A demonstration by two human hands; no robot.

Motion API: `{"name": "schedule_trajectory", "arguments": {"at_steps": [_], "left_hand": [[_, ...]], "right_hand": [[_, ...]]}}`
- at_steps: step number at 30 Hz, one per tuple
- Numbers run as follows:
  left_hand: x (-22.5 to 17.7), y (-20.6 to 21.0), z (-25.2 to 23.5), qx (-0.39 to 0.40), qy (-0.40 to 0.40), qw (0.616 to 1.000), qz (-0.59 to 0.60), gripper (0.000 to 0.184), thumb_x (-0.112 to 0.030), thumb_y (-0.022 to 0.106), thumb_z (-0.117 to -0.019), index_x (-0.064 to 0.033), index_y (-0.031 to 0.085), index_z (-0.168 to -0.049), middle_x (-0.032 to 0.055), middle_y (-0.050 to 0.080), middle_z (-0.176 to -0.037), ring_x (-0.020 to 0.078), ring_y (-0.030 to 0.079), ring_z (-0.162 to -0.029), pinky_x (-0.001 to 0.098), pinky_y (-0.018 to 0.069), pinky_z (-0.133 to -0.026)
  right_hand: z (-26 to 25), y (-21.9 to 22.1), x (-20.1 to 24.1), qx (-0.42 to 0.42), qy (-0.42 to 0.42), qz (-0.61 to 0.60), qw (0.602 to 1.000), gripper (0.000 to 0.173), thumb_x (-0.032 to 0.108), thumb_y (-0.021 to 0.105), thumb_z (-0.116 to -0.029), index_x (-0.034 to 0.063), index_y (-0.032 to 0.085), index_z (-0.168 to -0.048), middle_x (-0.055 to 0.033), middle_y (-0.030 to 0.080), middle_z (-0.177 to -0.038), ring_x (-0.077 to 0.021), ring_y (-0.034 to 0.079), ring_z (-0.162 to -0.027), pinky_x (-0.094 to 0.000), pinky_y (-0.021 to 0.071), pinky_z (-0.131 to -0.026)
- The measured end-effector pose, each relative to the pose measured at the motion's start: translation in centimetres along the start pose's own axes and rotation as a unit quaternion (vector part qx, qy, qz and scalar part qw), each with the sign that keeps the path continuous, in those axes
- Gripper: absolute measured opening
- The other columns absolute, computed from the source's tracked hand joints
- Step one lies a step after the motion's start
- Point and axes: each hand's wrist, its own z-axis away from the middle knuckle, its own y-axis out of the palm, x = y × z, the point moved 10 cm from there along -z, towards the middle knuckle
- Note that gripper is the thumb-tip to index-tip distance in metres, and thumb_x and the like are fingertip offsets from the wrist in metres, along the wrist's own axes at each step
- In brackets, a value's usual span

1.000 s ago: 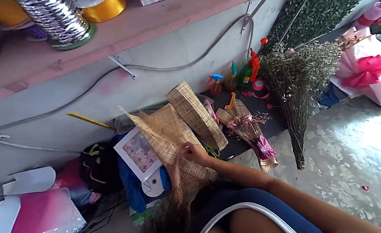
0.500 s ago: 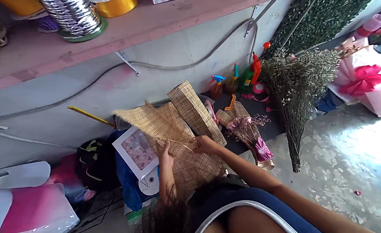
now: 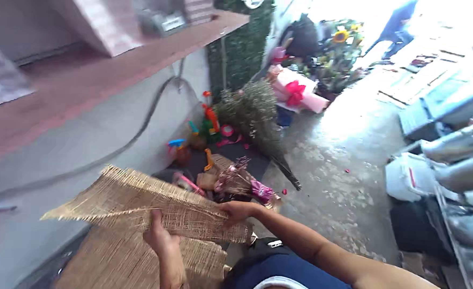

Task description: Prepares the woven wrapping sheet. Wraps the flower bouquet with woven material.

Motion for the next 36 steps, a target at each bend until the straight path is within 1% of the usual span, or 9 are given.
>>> {"name": "schedule_trajectory", "arguments": {"at_steps": [3, 7, 9, 13, 17, 20, 25, 32, 36], "left_hand": [[0.5, 3.8, 1.3, 0.047, -0.021, 0.998, 0.045, 0.029, -0.022, 0.048, -0.1087, -0.0043, 0.05, -0.131, 0.001, 0.067, -0.103, 0.0067, 0.069, -0.089, 0.0307, 0.0607, -0.081], [1.4, 7.9, 2.9, 0.091, -0.048, 0.994, 0.048, 0.037, -0.033, 0.037, -0.1113, -0.0061, 0.05, -0.134, 0.0018, 0.065, -0.11, 0.0074, 0.067, -0.097, 0.0335, 0.0587, -0.086], [2.0, 9.6, 3.8, 0.11, -0.057, 0.992, 0.027, 0.041, -0.035, 0.033, -0.112, -0.0055, 0.05, -0.134, 0.0023, 0.065, -0.113, 0.0068, 0.066, -0.099, 0.033, 0.058, -0.087], [4.1, 13.0, 3.9, 0.158, -0.07, 0.985, -0.021, 0.04, -0.027, 0.044, -0.1095, 0.0001, 0.048, -0.138, 0.0105, 0.063, -0.121, 0.012, 0.065, -0.104, 0.0355, 0.0557, -0.09], [4.4, 17.3, 2.2, 0.232, -0.052, 0.97, -0.059, 0.043, -0.019, 0.046, -0.1082, 0.0022, 0.041, -0.145, 0.0169, 0.059, -0.131, 0.0176, 0.062, -0.114, 0.0385, 0.0538, -0.097], [4.3, 18.6, 1.8, 0.199, -0.054, 0.976, -0.071, 0.044, -0.028, 0.055, -0.106, 0.0013, 0.05, -0.139, 0.0183, 0.063, -0.127, 0.023, 0.064, -0.113, 0.0436, 0.0537, -0.097], [5.5, 19.8, 1.6, 0.181, -0.039, 0.981, -0.067, 0.049, -0.043, 0.056, -0.1043, -0.0019, 0.056, -0.132, 0.0145, 0.066, -0.121, 0.0205, 0.066, -0.107, 0.0434, 0.0558, -0.094], [6.8, 20.2, 0.9, 0.264, -0.115, 0.948, -0.134, 0.056, -0.052, 0.05, -0.1039, -0.0114, 0.05, -0.143, 0.0106, 0.06, -0.136, 0.0219, 0.059, -0.121, 0.0456, 0.0514, -0.099], [5.6, 18.7, 0.2, 0.198, -0.022, 0.967, -0.16, 0.05, -0.041, 0.061, -0.1016, -0.0011, 0.057, -0.131, 0.0166, 0.066, -0.12, 0.0229, 0.065, -0.107, 0.0457, 0.0539, -0.093]], "right_hand": [[2.9, -1.0, -1.6, -0.016, 0.037, -0.022, 0.999, 0.065, 0.005, 0.073, -0.0931, -0.0038, 0.042, -0.15, -0.0323, 0.062, -0.127, -0.0404, 0.064, -0.115, -0.0572, 0.0473, -0.103], [7.0, -2.4, -3.4, -0.051, 0.048, -0.069, 0.995, 0.036, 0.005, 0.067, -0.0958, -0.0112, 0.059, -0.126, -0.0244, 0.067, -0.111, -0.0248, 0.065, -0.098, -0.0456, 0.052, -0.093], [8.7, -3.0, -4.1, -0.072, 0.021, -0.068, 0.995, 0.039, 0.0, 0.066, -0.0953, -0.0126, 0.057, -0.131, -0.0273, 0.065, -0.12, -0.0283, 0.065, -0.109, -0.0467, 0.0491, -0.101], [11.7, -4.2, -6.5, -0.175, 0.02, -0.084, 0.981, 0.04, -0.001, 0.067, -0.0932, -0.0124, 0.058, -0.131, -0.0267, 0.064, -0.127, -0.0279, 0.062, -0.119, -0.0439, 0.0451, -0.108], [15.5, -4.6, -9.5, -0.214, 0.088, -0.132, 0.964, 0.042, 0.001, 0.07, -0.0913, -0.0093, 0.058, -0.13, -0.0209, 0.066, -0.121, -0.02, 0.065, -0.109, -0.0386, 0.0509, -0.101], [17.3, -4.0, -11.5, -0.198, 0.086, -0.229, 0.949, 0.046, 0.001, 0.07, -0.0879, -0.0056, 0.056, -0.131, -0.0109, 0.069, -0.115, -0.0101, 0.067, -0.101, -0.0331, 0.0557, -0.094], [18.5, -4.8, -13.8, -0.211, 0.102, -0.276, 0.932, 0.022, 0.001, 0.068, -0.0895, -0.0011, 0.066, -0.111, 0.0004, 0.074, -0.094, -0.0043, 0.07, -0.086, -0.0287, 0.0591, -0.086], [19.4, -4.8, -17.0, -0.197, 0.109, -0.318, 0.921, 0.027, -0.003, 0.066, -0.088, 0.0001, 0.063, -0.115, 0.0012, 0.074, -0.097, -0.0047, 0.07, -0.088, -0.0288, 0.059, -0.087], [18.3, -4.4, -16.4, -0.15, 0.128, -0.252, 0.947, 0.079, 0.006, 0.072, -0.085, -0.0001, 0.031, -0.153, -0.016, 0.058, -0.136, -0.0157, 0.063, -0.116, -0.0342, 0.0527, -0.101]]}}
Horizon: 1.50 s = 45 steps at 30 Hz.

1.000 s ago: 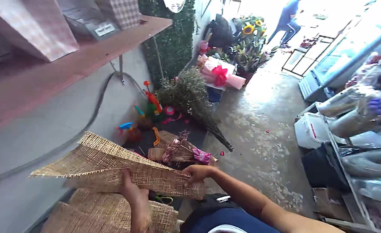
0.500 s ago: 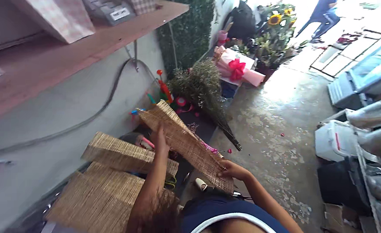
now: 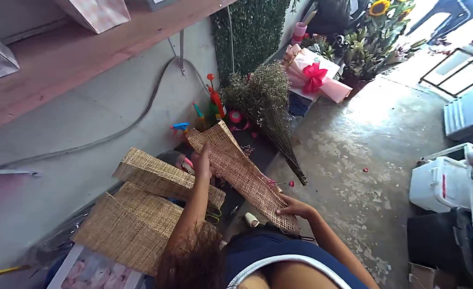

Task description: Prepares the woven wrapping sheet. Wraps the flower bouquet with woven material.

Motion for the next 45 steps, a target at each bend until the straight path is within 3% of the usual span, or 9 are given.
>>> {"name": "schedule_trajectory", "arguments": {"at_steps": [5, 12, 18, 22, 26, 29, 34, 41, 45], "left_hand": [[-2.2, -0.9, 2.1, -0.062, 0.123, 0.99, -0.041, 0.043, -0.041, 0.069, -0.0971, -0.0004, 0.066, -0.111, 0.0106, 0.07, -0.097, 0.0154, 0.068, -0.087, 0.0411, 0.0567, -0.084], [-3.9, 1.0, 7.6, -0.054, 0.111, 0.988, 0.093, 0.033, -0.021, 0.073, -0.0951, -0.0027, 0.06, -0.119, 0.0028, 0.07, -0.1, 0.0087, 0.07, -0.089, 0.0322, 0.0599, -0.083], [-2.2, -2.5, 8.0, -0.145, 0.108, 0.975, 0.126, 0.024, -0.02, 0.069, -0.0984, -0.0029, 0.061, -0.114, 0.0011, 0.07, -0.092, 0.0066, 0.069, -0.084, 0.029, 0.06, -0.08], [-0.2, -2.8, 8.6, -0.136, 0.053, 0.982, 0.121, 0.023, -0.019, 0.065, -0.1004, -0.0003, 0.061, -0.113, 0.0044, 0.069, -0.09, 0.0088, 0.069, -0.08, 0.03, 0.0599, -0.077], [1.4, -1.7, 10.9, -0.133, 0.048, 0.984, 0.108, 0.024, -0.018, 0.061, -0.1024, 0.0029, 0.059, -0.114, 0.0059, 0.069, -0.09, 0.0074, 0.069, -0.081, 0.0269, 0.059, -0.078], [0.6, -2.3, 12.2, -0.155, 0.097, 0.975, 0.125, 0.027, -0.01, 0.058, -0.1022, 0.0095, 0.055, -0.12, 0.0083, 0.068, -0.099, 0.0053, 0.068, -0.092, 0.0254, 0.0574, -0.087], [2.7, 0.9, 13.3, 0.077, 0.002, 0.983, 0.169, 0.032, 0.002, 0.053, -0.0962, 0.0078, 0.046, -0.127, 0.0046, 0.064, -0.105, 0.0065, 0.065, -0.094, 0.0292, 0.0567, -0.089], [12.8, -5.5, 15.5, 0.331, -0.037, 0.925, -0.181, 0.027, -0.002, 0.049, -0.0973, 0.0134, 0.059, -0.117, 0.0134, 0.07, -0.106, 0.0044, 0.066, -0.096, 0.0221, 0.0538, -0.09], [10.0, -8.8, 12.7, 0.358, 0.061, 0.906, -0.22, 0.046, -0.008, 0.035, -0.102, 0.0155, 0.048, -0.139, 0.0301, 0.061, -0.133, 0.0333, 0.066, -0.117, 0.0453, 0.0521, -0.1]], "right_hand": [[-2.9, -1.7, 10.2, -0.189, -0.1, 0.277, 0.937, 0.069, 0.036, 0.067, -0.0973, -0.0006, 0.043, -0.151, -0.0228, 0.063, -0.135, -0.0397, 0.06, -0.124, -0.0681, 0.0373, -0.108], [-4.6, 1.5, 22.4, -0.29, -0.31, 0.235, 0.874, 0.033, 0.013, 0.064, -0.0995, -0.0083, 0.064, -0.124, -0.0261, 0.066, -0.119, -0.0383, 0.065, -0.111, -0.0564, 0.0507, -0.098], [-4.8, 1.8, 22.9, -0.239, -0.348, 0.026, 0.906, 0.007, 0.008, 0.064, -0.0983, 0.0018, 0.067, -0.098, -0.0017, 0.067, -0.083, -0.0026, 0.062, -0.071, -0.024, 0.0547, -0.068], [-6.8, 3.4, 20.9, -0.135, -0.228, -0.117, 0.957, 0.041, 0.024, 0.038, -0.1101, 0.0105, 0.061, -0.08, 0.0048, 0.06, -0.064, -0.0025, 0.057, -0.057, -0.0229, 0.0507, -0.056], [-6.7, 5.6, 18.1, -0.082, -0.048, -0.271, 0.958, 0.056, 0.052, 0.025, -0.11, 0.0117, 0.063, -0.107, -0.0034, 0.071, -0.082, -0.012, 0.071, -0.073, -0.0313, 0.0612, -0.066], [-6.7, 2.4, 17.2, -0.173, -0.084, -0.074, 0.978, 0.051, 0.035, 0.032, -0.113, 0.003, 0.063, -0.089, -0.0017, 0.062, -0.07, -0.0083, 0.061, -0.064, -0.0284, 0.0535, -0.063], [-1.9, -2.5, 21.8, -0.235, -0.129, 0.147, 0.952, 0.053, 0.031, 0.047, -0.1094, 0.003, 0.059, -0.066, 0.0013, 0.05, -0.056, -0.0057, 0.048, -0.051, -0.0285, 0.0432, -0.054], [2.5, 8.4, 14.9, -0.028, 0.008, 0.408, 0.912, 0.06, 0.042, 0.044, -0.109, -0.0107, 0.067, -0.093, -0.0316, 0.067, -0.092, -0.0508, 0.067, -0.096, -0.0705, 0.0483, -0.083], [3.1, 10.5, 9.4, -0.047, 0.114, 0.379, 0.917, 0.065, 0.047, 0.037, -0.1104, -0.0102, 0.067, -0.103, -0.0328, 0.068, -0.106, -0.0509, 0.064, -0.11, -0.0683, 0.0465, -0.093]]}}
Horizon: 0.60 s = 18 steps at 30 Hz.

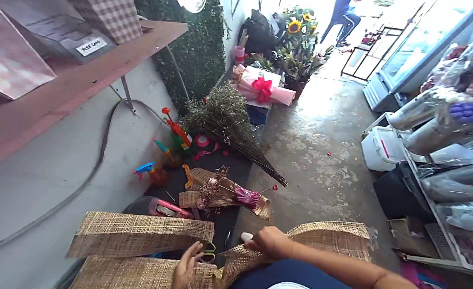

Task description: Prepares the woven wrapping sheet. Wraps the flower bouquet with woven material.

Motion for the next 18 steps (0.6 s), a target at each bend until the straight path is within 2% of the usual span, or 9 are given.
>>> {"name": "schedule_trajectory", "arguments": {"at_steps": [1, 3, 5, 6, 8, 10, 12, 15, 18], "left_hand": [[-4.1, -0.5, 0.2, -0.005, 0.029, 0.998, -0.057, 0.045, -0.007, 0.034, -0.1026, 0.0147, 0.049, -0.139, 0.0287, 0.061, -0.134, 0.0337, 0.066, -0.118, 0.0452, 0.0517, -0.102], [-12.5, 2.0, 0.8, 0.022, 0.085, 0.969, -0.229, 0.037, -0.006, 0.05, -0.1009, 0.0111, 0.06, -0.133, 0.0264, 0.065, -0.13, 0.0401, 0.064, -0.12, 0.0538, 0.0486, -0.105], [-15.7, 6.5, 0.8, 0.063, 0.07, 0.916, -0.389, 0.042, -0.025, 0.064, -0.0984, 0.0031, 0.067, -0.129, 0.0234, 0.068, -0.127, 0.0425, 0.063, -0.122, 0.063, 0.0412, -0.108], [-15.5, 8.1, 0.4, 0.074, 0.046, 0.892, -0.444, 0.044, -0.031, 0.067, -0.0975, 0.0018, 0.068, -0.127, 0.0227, 0.069, -0.124, 0.0419, 0.063, -0.121, 0.0642, 0.0378, -0.109], [-14.7, 9.5, -1.0, 0.06, 0.068, 0.878, -0.471, 0.036, -0.029, 0.069, -0.0958, 0.0028, 0.071, -0.113, 0.0216, 0.073, -0.108, 0.0402, 0.069, -0.107, 0.0617, 0.0427, -0.103], [-13.8, 9.5, -1.6, 0.042, 0.138, 0.893, -0.426, 0.027, -0.023, 0.066, -0.0959, 0.0031, 0.072, -0.096, 0.0192, 0.073, -0.085, 0.0383, 0.073, -0.082, 0.0576, 0.0549, -0.075], [-12.0, 8.8, -1.6, 0.051, 0.129, 0.917, -0.374, 0.028, -0.022, 0.061, -0.0992, 0.0027, 0.071, -0.091, 0.0184, 0.069, -0.074, 0.0384, 0.072, -0.069, 0.0571, 0.0549, -0.058], [-8.7, 6.8, -2.3, 0.145, 0.022, 0.945, -0.293, 0.035, -0.025, 0.05, -0.1065, 0.0021, 0.069, -0.098, 0.0195, 0.067, -0.08, 0.0387, 0.068, -0.077, 0.0598, 0.0514, -0.07], [-7.6, 6.1, -3.0, 0.226, 0.018, 0.943, -0.243, 0.038, -0.025, 0.044, -0.1078, 0.0032, 0.069, -0.102, 0.0198, 0.067, -0.082, 0.0362, 0.067, -0.078, 0.0582, 0.0503, -0.073]], "right_hand": [[0.1, -0.1, 0.2, -0.031, 0.014, -0.014, 0.999, 0.065, 0.047, 0.037, -0.1101, -0.0097, 0.068, -0.102, -0.0316, 0.069, -0.107, -0.0491, 0.065, -0.111, -0.0664, 0.0463, -0.095], [0.2, -0.7, 1.3, -0.099, 0.005, -0.037, 0.994, 0.063, 0.045, 0.041, -0.1092, -0.0097, 0.071, -0.098, -0.0292, 0.071, -0.107, -0.0462, 0.067, -0.109, -0.0643, 0.0473, -0.094], [-0.3, -1.1, 2.2, -0.106, -0.016, -0.032, 0.994, 0.062, 0.042, 0.04, -0.1096, -0.0103, 0.07, -0.094, -0.0294, 0.071, -0.102, -0.0463, 0.067, -0.106, -0.0641, 0.048, -0.091], [-0.5, -1.1, 2.3, -0.085, -0.025, -0.023, 0.996, 0.063, 0.042, 0.039, -0.1101, -0.0106, 0.068, -0.093, -0.03, 0.07, -0.099, -0.047, 0.067, -0.104, -0.0644, 0.048, -0.089], [-0.8, -1.6, 2.1, -0.042, -0.046, -0.009, 0.998, 0.061, 0.04, 0.039, -0.1108, -0.0112, 0.067, -0.094, -0.0308, 0.068, -0.097, -0.0479, 0.066, -0.102, -0.0645, 0.0479, -0.089], [-0.5, -3.0, 1.6, -0.071, -0.106, 0.008, 0.992, 0.051, 0.037, 0.05, -0.1075, -0.0103, 0.067, -0.096, -0.0289, 0.068, -0.094, -0.046, 0.067, -0.096, -0.0627, 0.0495, -0.086], [0.3, -3.9, 0.2, -0.084, -0.123, 0.041, 0.988, 0.043, 0.034, 0.058, -0.1048, -0.0075, 0.068, -0.11, -0.0276, 0.068, -0.11, -0.0443, 0.065, -0.109, -0.0614, 0.0484, -0.095], [0.6, -4.3, -3.2, -0.105, -0.072, 0.042, 0.991, 0.032, 0.022, 0.056, -0.1054, -0.0033, 0.068, -0.121, -0.0273, 0.066, -0.122, -0.045, 0.061, -0.12, -0.0603, 0.0438, -0.104], [1.5, -4.5, -3.7, -0.13, -0.052, -0.022, 0.99, 0.035, 0.025, 0.055, -0.1059, -0.0062, 0.071, -0.106, -0.0264, 0.07, -0.102, -0.0431, 0.068, -0.101, -0.0602, 0.0504, -0.091]]}}
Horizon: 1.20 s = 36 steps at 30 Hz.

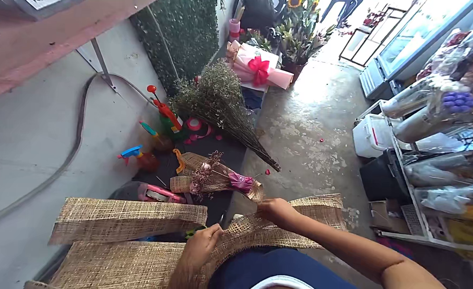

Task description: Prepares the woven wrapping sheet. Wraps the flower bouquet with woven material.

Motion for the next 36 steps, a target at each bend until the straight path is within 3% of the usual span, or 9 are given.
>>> {"name": "schedule_trajectory", "arguments": {"at_steps": [4, 9, 13, 15, 17, 20, 23, 31, 36], "left_hand": [[0.9, 0.2, -0.2, 0.106, 0.022, 0.994, 0.011, 0.039, -0.028, 0.045, -0.1085, 0.0024, 0.069, -0.101, 0.0161, 0.066, -0.082, 0.0271, 0.062, -0.078, 0.0484, 0.0484, -0.075], [-3.1, -0.6, -0.8, 0.026, -0.029, 0.982, -0.184, 0.028, -0.018, 0.054, -0.1059, -0.0089, 0.073, -0.124, 0.0162, 0.068, -0.131, 0.0383, 0.058, -0.13, 0.0636, 0.0299, -0.116], [-7.6, 1.0, -0.6, -0.114, 0.138, 0.967, -0.181, 0.041, 0.003, 0.058, -0.0949, -0.008, 0.068, -0.134, 0.0134, 0.071, -0.127, 0.0412, 0.061, -0.127, 0.0732, 0.0283, -0.113], [-8.0, 1.0, 0.1, -0.176, 0.23, 0.933, -0.215, 0.037, -0.013, 0.053, -0.0973, -0.0078, 0.069, -0.13, 0.012, 0.075, -0.114, 0.0358, 0.071, -0.111, 0.0735, 0.0391, -0.105], [-7.1, 0.5, 0.8, -0.196, 0.252, 0.917, -0.238, 0.056, -0.049, 0.041, -0.1022, -0.0061, 0.076, -0.112, 0.0116, 0.075, -0.089, 0.0314, 0.075, -0.085, 0.0618, 0.0551, -0.087], [-4.2, -0.2, 1.4, -0.157, 0.171, 0.95, -0.208, 0.058, -0.05, 0.051, -0.0988, 0.002, 0.07, -0.081, 0.0176, 0.065, -0.064, 0.0369, 0.069, -0.059, 0.0554, 0.0531, -0.052], [-0.4, -0.9, 1.4, -0.081, 0.043, 0.989, -0.12, 0.059, -0.044, 0.047, -0.1038, 0.0079, 0.068, -0.086, 0.0251, 0.065, -0.071, 0.0459, 0.069, -0.071, 0.0644, 0.0501, -0.064], [3.4, -0.2, 0.8, -0.024, -0.034, 0.999, -0.018, 0.04, -0.026, 0.05, -0.107, 0.0049, 0.073, -0.095, 0.0222, 0.068, -0.078, 0.0396, 0.067, -0.079, 0.063, 0.0483, -0.075], [3.8, -0.2, 0.5, -0.006, -0.044, 0.999, 0.002, 0.038, -0.024, 0.051, -0.1075, 0.0035, 0.074, -0.095, 0.0192, 0.069, -0.08, 0.0339, 0.067, -0.08, 0.0591, 0.049, -0.077]], "right_hand": [[0.0, 0.4, -0.6, 0.043, 0.048, -0.02, 0.998, 0.058, 0.042, 0.049, -0.1072, -0.0085, 0.066, -0.085, -0.0244, 0.066, -0.081, -0.0411, 0.065, -0.085, -0.0603, 0.0472, -0.08], [-1.3, 4.0, -1.7, 0.107, 0.112, -0.054, 0.986, 0.06, 0.041, 0.04, -0.1107, -0.0113, 0.065, -0.095, -0.0289, 0.066, -0.094, -0.0441, 0.065, -0.096, -0.0628, 0.0481, -0.086], [-2.4, 7.3, -1.7, 0.139, 0.117, -0.237, 0.954, 0.054, 0.033, 0.028, -0.1141, -0.0106, 0.06, -0.116, -0.0238, 0.061, -0.1, -0.0298, 0.059, -0.09, -0.0489, 0.0469, -0.086], [-2.2, 8.2, -1.9, 0.158, 0.148, -0.313, 0.925, 0.053, 0.035, 0.027, -0.114, -0.0062, 0.056, -0.13, -0.02, 0.061, -0.111, -0.0221, 0.059, -0.095, -0.0425, 0.048, -0.09], [-2.0, 7.4, -2.3, 0.15, 0.15, -0.348, 0.913, 0.054, 0.039, 0.029, -0.1131, -0.003, 0.055, -0.133, -0.0182, 0.063, -0.112, -0.0207, 0.062, -0.096, -0.0428, 0.0511, -0.089], [-1.4, 4.6, -0.1, 0.21, -0.021, -0.186, 0.96, 0.04, 0.027, 0.036, -0.112, -0.003, 0.05, -0.135, -0.0188, 0.062, -0.108, -0.0218, 0.061, -0.094, -0.042, 0.051, -0.086], [-1.4, 1.9, 0.5, 0.207, -0.091, 0.041, 0.973, 0.033, 0.019, 0.069, -0.0984, -0.0086, 0.066, -0.117, -0.0288, 0.069, -0.101, -0.0464, 0.067, -0.097, -0.0677, 0.0482, -0.087], [-3.1, -1.7, -4.4, 0.017, -0.078, -0.012, 0.997, 0.022, 0.017, 0.075, -0.0923, -0.0037, 0.075, -0.098, -0.0216, 0.069, -0.092, -0.0378, 0.068, -0.09, -0.0616, 0.0517, -0.085], [-2.2, -2.7, -4.7, 0.065, -0.017, -0.167, 0.984, 0.021, 0.006, 0.051, -0.1049, -0.0032, 0.069, -0.109, -0.0094, 0.068, -0.085, -0.01, 0.059, -0.068, -0.0318, 0.0527, -0.068]]}}
